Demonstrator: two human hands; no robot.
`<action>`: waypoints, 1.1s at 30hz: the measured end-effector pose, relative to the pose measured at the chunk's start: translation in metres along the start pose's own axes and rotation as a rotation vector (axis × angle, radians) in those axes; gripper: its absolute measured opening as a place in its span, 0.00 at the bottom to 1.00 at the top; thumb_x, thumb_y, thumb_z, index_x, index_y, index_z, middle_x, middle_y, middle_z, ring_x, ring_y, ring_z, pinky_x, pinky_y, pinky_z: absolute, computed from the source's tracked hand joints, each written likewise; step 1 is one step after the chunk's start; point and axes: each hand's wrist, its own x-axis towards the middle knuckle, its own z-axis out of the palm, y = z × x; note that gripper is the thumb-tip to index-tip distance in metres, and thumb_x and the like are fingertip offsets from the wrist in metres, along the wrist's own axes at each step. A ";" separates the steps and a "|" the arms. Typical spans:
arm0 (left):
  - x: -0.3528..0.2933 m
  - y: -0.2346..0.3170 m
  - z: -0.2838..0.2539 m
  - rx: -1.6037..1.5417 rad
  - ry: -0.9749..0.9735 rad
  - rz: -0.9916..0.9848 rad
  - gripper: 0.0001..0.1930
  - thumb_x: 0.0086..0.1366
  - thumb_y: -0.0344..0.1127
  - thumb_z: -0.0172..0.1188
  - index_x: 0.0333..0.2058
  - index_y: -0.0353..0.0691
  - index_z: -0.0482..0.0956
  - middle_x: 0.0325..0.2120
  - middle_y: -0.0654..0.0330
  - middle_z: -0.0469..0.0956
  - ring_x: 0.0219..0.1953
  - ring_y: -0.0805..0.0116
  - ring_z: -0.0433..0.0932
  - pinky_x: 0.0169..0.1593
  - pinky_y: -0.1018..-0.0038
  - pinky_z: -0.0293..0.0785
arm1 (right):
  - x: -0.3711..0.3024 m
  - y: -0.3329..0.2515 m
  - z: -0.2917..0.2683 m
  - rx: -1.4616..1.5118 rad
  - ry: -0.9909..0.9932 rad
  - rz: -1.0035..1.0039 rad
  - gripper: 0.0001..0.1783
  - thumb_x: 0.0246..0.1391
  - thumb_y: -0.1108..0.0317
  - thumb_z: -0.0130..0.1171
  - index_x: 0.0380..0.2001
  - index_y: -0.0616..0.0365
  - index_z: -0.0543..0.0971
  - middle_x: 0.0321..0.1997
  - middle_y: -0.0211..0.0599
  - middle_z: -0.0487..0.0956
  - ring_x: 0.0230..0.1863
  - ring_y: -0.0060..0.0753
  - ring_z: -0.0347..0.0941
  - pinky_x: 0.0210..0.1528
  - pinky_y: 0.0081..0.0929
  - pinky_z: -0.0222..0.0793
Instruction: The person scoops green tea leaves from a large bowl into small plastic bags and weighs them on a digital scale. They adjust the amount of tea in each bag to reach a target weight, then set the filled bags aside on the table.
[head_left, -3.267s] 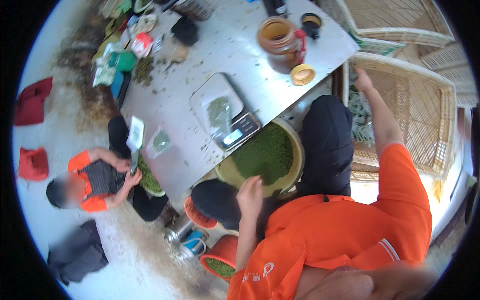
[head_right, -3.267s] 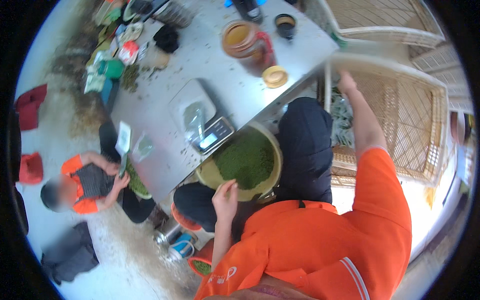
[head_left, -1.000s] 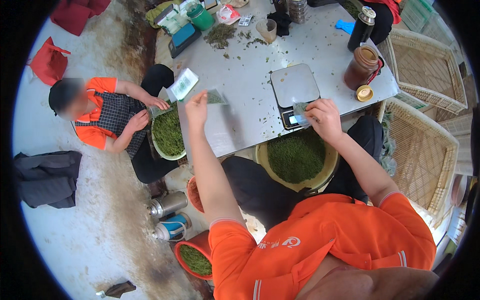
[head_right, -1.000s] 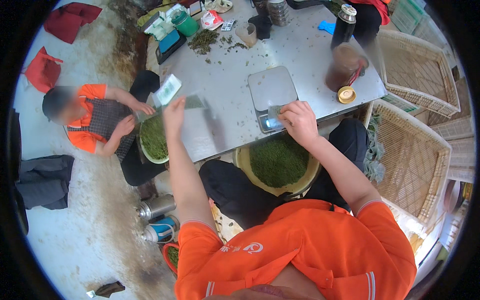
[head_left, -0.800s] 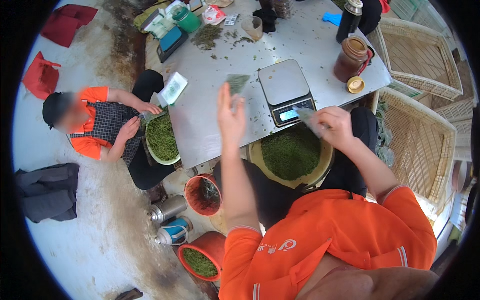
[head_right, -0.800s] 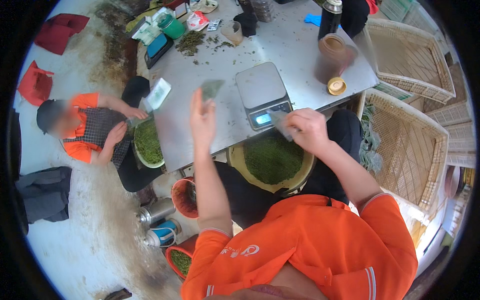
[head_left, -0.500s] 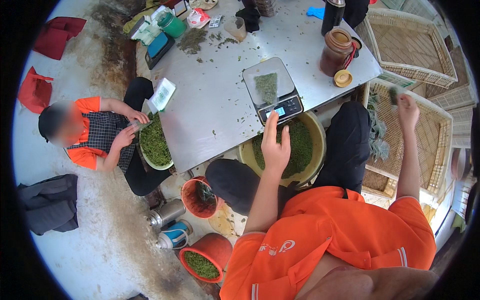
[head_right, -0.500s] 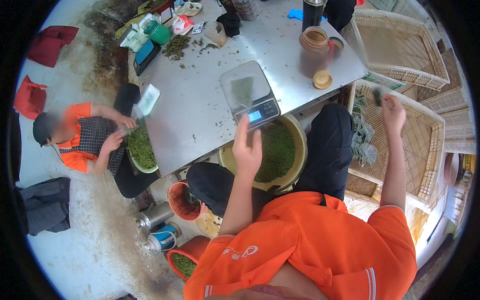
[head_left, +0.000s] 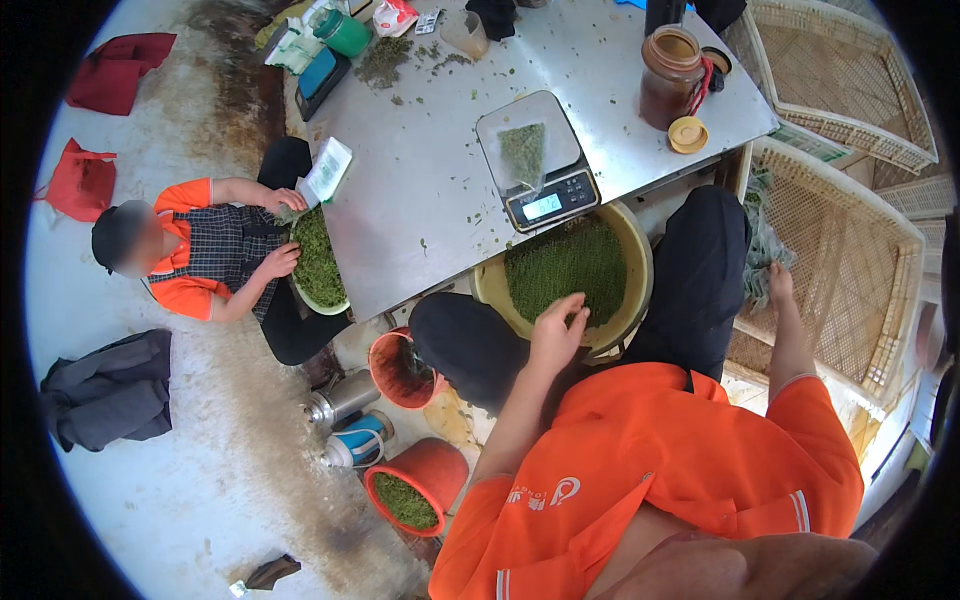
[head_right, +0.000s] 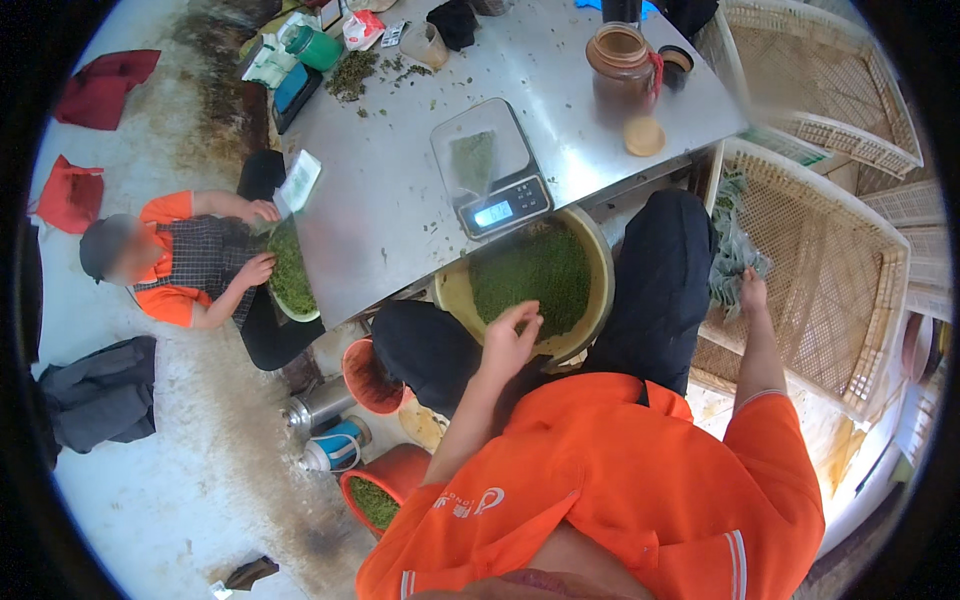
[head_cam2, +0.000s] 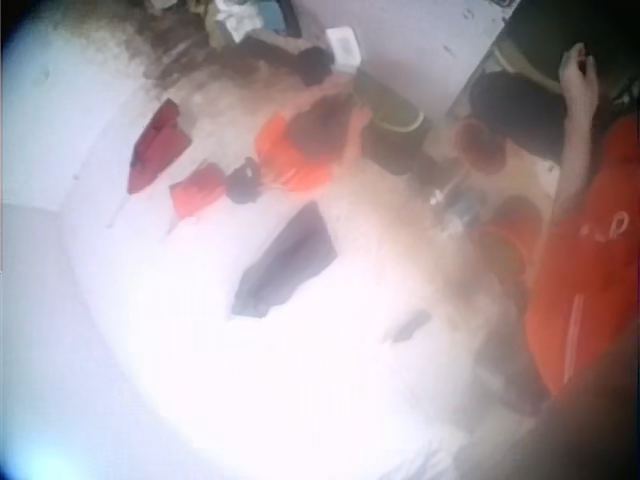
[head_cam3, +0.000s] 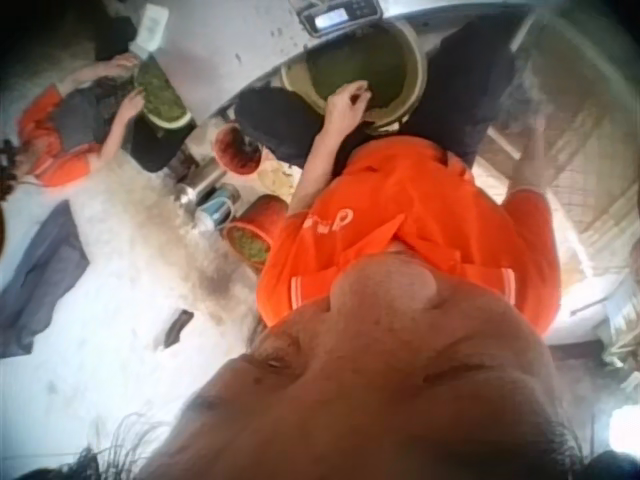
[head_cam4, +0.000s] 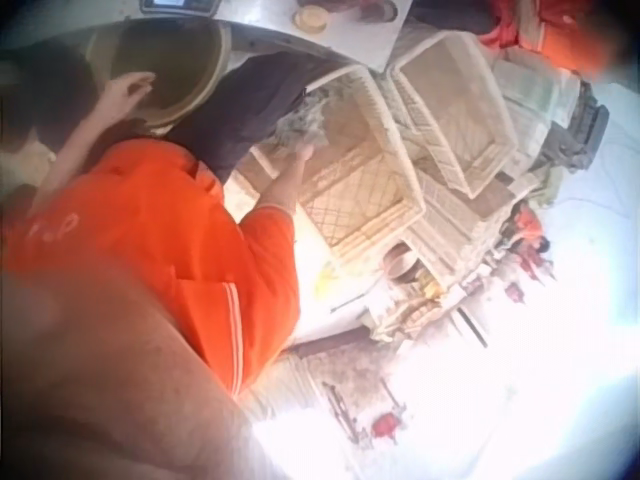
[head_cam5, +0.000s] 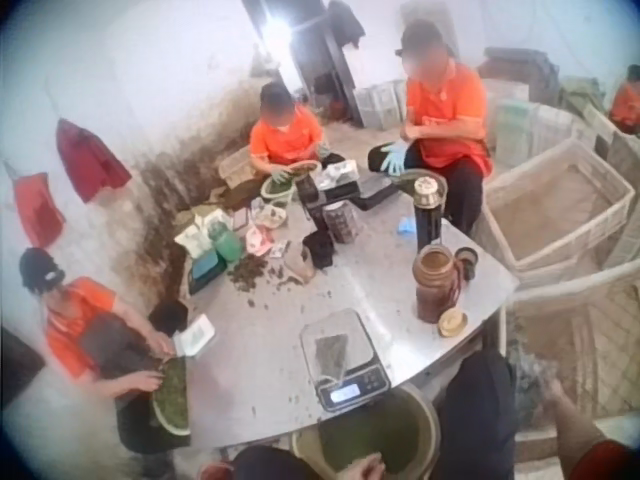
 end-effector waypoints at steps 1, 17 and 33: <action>0.009 0.002 -0.005 0.028 0.032 0.022 0.14 0.68 0.30 0.68 0.51 0.33 0.84 0.43 0.49 0.87 0.45 0.61 0.87 0.51 0.69 0.81 | 0.001 -0.010 -0.029 0.023 -0.094 0.065 0.29 0.72 0.47 0.50 0.60 0.58 0.80 0.57 0.52 0.84 0.60 0.56 0.80 0.62 0.45 0.73; 0.135 0.041 -0.053 0.295 0.446 0.203 0.08 0.69 0.33 0.67 0.44 0.40 0.83 0.33 0.56 0.85 0.32 0.58 0.84 0.40 0.66 0.79 | -0.115 -0.416 -0.116 0.372 0.377 -0.782 0.05 0.57 0.73 0.68 0.37 0.60 0.86 0.48 0.40 0.86 0.51 0.45 0.82 0.58 0.36 0.77; 0.040 0.017 -0.018 0.226 0.264 0.046 0.16 0.67 0.43 0.71 0.50 0.44 0.85 0.24 0.59 0.85 0.25 0.64 0.84 0.33 0.68 0.80 | -0.124 -0.425 -0.107 0.207 0.430 -0.862 0.03 0.54 0.71 0.69 0.33 0.57 0.85 0.39 0.36 0.86 0.44 0.43 0.82 0.50 0.38 0.76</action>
